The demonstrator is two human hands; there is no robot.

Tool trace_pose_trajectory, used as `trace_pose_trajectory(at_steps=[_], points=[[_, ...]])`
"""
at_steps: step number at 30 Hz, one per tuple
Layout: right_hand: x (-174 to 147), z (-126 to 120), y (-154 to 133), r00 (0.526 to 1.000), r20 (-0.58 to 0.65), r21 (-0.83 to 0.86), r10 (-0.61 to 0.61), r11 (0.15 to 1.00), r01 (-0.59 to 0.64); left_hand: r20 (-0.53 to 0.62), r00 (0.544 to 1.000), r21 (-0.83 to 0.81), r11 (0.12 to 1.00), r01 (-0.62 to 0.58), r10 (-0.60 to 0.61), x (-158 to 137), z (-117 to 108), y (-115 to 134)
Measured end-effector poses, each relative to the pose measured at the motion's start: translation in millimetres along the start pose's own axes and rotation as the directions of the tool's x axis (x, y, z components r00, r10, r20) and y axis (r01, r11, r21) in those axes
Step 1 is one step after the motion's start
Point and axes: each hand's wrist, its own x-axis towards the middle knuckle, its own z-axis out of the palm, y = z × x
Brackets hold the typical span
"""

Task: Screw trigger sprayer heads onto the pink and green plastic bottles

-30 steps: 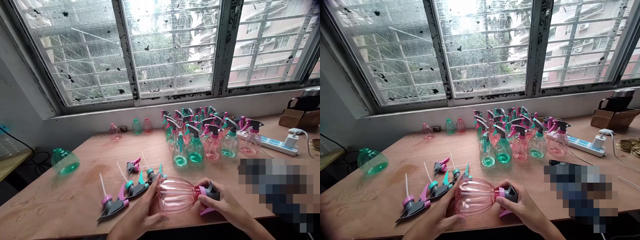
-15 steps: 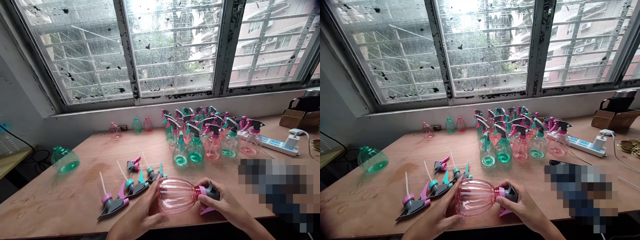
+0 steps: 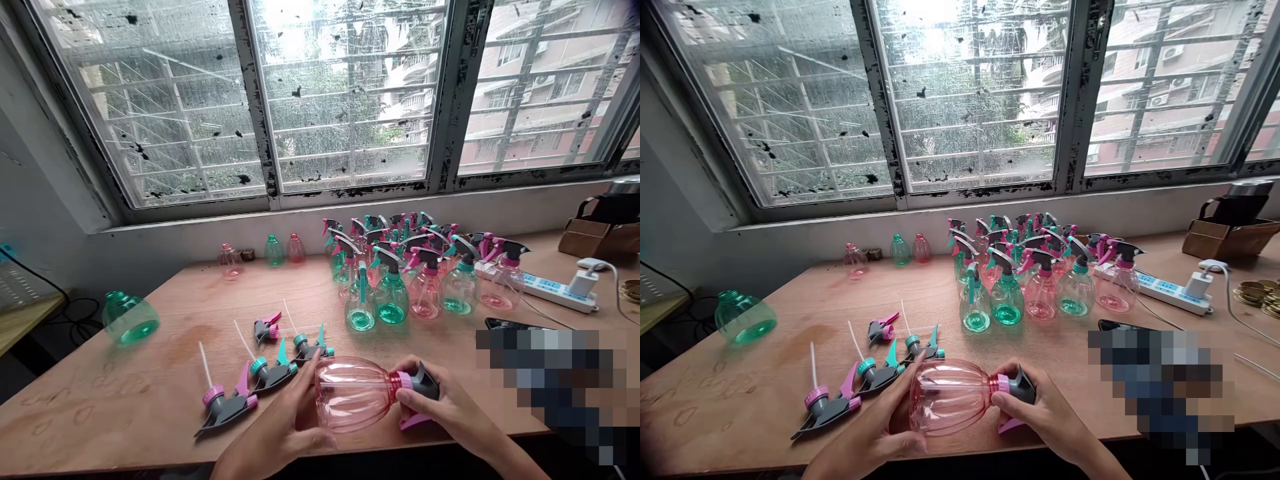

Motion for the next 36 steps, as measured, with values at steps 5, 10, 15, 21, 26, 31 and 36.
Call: trace_pose_trajectory(at_steps=[5, 10, 15, 21, 26, 31, 36], points=[[-0.1, 0.5, -0.8, 1.000, 0.004, 0.026, 0.000, 1.000, 0.000, -0.028, 0.999, 0.058, 0.998, -0.028, 0.030, -0.9, 0.0, -3.8], [0.0, -0.5, 0.8, 1.000, 0.010, 0.011, -0.002, 1.000, 0.001, -0.049, 0.990, 0.046, 0.991, -0.129, 0.131, 1.6, 1.3, -10.1], [-0.4, -0.8, 0.6, 1.000, 0.017, 0.032, 0.009, 0.999, -0.010, -0.060, 0.980, 0.007, 0.982, -0.190, 0.190, 5.5, 4.1, -16.7], [0.2, -0.9, 0.1, 1.000, 0.025, 0.031, 0.007, 0.999, -0.008, -0.027, 0.997, -0.009, 0.997, -0.075, 0.074, 0.8, 1.7, -9.3], [0.5, -2.6, 2.3, 1.000, 0.020, 0.037, -0.006, 0.999, 0.005, -0.018, 0.999, 0.066, 0.997, -0.034, 0.035, -1.2, -0.9, -10.1], [0.3, -2.2, 1.5, 1.000, 0.010, 0.026, 0.006, 1.000, -0.007, -0.040, 0.998, 0.020, 0.998, -0.052, 0.053, 2.7, 2.2, -8.8], [0.1, -0.3, 0.0, 0.999, 0.027, 0.045, 0.018, 0.999, -0.019, -0.036, 0.997, -0.120, 0.990, -0.075, 0.071, 5.0, 4.6, -13.1]])
